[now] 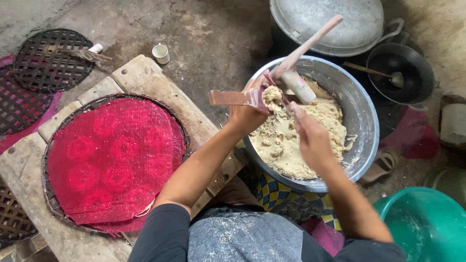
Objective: The person sits at a low board and uses a wooden hand press to extrude dough into noodle nests onto pink mesh trays. They scoop dough from a bucket into the press, squeeze the handles to extrude a nest, cut the strands, arrange the nests on the trays, and move filled trays aside.
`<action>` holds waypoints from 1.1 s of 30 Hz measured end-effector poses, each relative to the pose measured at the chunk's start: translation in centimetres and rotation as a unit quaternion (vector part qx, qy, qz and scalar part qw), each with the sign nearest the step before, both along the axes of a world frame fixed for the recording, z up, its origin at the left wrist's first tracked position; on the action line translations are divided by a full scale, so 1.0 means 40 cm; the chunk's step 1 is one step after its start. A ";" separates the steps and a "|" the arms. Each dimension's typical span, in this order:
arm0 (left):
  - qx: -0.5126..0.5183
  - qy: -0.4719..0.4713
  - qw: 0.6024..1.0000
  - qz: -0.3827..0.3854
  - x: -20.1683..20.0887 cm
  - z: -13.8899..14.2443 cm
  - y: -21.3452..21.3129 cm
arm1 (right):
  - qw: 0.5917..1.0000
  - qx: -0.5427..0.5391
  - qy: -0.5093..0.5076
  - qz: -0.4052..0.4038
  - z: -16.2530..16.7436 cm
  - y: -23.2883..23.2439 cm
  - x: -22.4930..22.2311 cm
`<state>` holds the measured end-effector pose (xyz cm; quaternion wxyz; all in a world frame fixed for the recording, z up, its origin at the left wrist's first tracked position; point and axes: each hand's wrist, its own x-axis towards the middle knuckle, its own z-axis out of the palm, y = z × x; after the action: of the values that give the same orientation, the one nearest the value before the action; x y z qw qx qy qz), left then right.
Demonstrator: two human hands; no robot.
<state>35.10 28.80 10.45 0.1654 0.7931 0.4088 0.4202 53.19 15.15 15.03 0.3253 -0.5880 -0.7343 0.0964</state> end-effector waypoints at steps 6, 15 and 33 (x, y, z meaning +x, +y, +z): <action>-0.079 0.062 0.994 0.049 0.009 0.040 0.013 | 0.938 -0.199 0.280 -0.041 -0.108 -0.056 0.042; -0.120 0.093 0.985 0.082 0.024 0.043 0.018 | 0.987 -0.125 0.078 -0.063 -0.113 -0.018 0.030; -0.157 0.093 0.977 -0.110 -0.171 0.038 -0.058 | 0.825 -0.027 -0.555 0.103 0.304 0.033 -0.148</action>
<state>28.26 26.48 11.96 0.2941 0.8333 0.3932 0.2541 47.28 16.46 27.17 -0.1647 -0.4720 -0.8442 -0.1935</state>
